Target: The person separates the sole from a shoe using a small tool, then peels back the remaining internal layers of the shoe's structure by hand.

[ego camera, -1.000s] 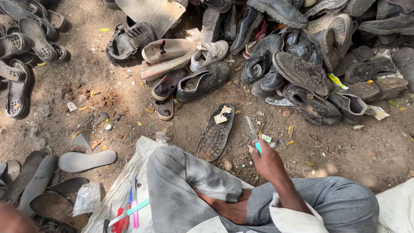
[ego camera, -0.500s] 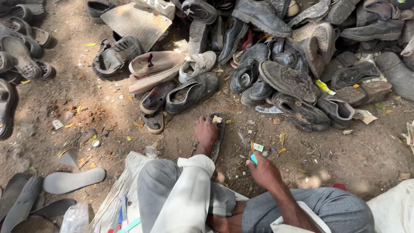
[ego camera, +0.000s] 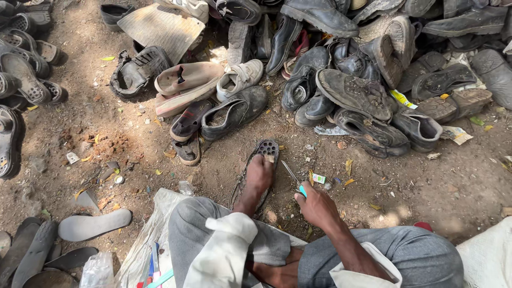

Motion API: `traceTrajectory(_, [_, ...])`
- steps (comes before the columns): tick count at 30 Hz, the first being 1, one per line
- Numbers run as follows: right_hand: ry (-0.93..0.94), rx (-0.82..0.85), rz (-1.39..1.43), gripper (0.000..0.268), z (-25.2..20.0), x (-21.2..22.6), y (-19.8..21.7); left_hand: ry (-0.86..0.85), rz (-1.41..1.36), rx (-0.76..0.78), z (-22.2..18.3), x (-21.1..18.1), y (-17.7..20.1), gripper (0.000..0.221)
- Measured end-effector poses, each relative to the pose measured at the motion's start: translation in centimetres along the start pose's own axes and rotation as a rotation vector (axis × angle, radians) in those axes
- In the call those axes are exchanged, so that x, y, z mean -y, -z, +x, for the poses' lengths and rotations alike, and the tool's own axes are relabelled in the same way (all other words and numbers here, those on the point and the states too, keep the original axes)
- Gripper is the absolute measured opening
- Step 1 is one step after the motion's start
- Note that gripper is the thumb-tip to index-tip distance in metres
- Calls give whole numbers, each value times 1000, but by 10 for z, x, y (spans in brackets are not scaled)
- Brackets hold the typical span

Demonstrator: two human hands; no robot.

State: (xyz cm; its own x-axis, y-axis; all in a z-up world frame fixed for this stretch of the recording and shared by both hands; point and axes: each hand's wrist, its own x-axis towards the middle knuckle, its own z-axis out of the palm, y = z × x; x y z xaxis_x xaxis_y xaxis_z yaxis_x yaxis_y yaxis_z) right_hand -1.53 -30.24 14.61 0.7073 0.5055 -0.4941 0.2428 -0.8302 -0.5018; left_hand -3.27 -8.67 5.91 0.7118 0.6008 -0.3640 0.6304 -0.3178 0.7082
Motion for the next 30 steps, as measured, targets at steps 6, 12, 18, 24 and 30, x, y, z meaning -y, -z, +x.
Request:
traceTrajectory(6, [-46, 11, -27, 41, -8, 5, 7, -353, -587, -547, -12, 98, 111, 13])
traceTrajectory(12, [34, -68, 0, 46, -4, 6, 2, -86, -529, -1094, -41, 184, 221, 27])
traceTrajectory(18, [26, -106, 26, 53, -3, 7, -6, -129, 271, -263, -45, 89, 103, 55])
traceTrajectory(24, [-42, -76, -28, 46, 6, -10, -11, -33, 727, -20, -42, -14, 35, 66])
traceTrajectory(30, [17, -115, 41, 47, 15, -9, -8, 115, 135, -75, -41, -33, 50, 46])
